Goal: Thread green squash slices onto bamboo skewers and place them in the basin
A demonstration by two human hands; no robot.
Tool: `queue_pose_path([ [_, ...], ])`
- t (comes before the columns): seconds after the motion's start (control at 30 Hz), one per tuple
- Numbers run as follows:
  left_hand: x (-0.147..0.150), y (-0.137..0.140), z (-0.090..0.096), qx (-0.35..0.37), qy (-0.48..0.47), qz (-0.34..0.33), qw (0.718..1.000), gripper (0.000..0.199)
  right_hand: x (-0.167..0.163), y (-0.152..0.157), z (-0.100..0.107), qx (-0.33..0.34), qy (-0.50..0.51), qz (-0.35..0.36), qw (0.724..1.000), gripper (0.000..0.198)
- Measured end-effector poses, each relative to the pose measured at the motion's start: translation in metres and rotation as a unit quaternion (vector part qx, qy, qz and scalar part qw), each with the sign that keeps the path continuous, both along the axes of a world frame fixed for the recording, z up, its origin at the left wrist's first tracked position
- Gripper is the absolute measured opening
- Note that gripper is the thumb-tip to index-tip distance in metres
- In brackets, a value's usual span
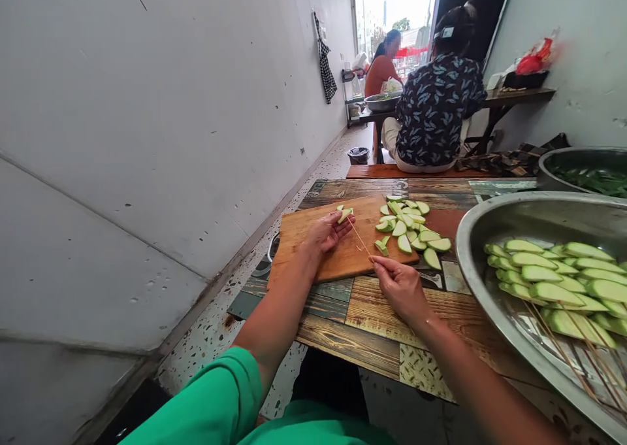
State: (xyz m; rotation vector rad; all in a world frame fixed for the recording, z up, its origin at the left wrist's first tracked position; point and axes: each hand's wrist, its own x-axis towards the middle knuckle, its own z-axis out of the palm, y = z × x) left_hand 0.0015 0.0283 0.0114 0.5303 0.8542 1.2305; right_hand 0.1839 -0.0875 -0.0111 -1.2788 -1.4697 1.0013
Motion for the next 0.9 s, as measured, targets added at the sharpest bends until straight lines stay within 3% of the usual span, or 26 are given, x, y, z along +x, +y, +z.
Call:
queue_pose_path([
  [0.3,0.0041,-0.0026,0.002,-0.013,0.015,0.041,0.999,0.006,-0.002,-0.0021,0.0045,-0.011,0.0,0.007,1.0,0.056],
  [0.9,0.0074,-0.0054,0.0033,-0.001,0.018,0.033,0.999,0.005,-0.0014,-0.0015,0.0057,0.015,-0.043,-0.007,0.999,0.048],
])
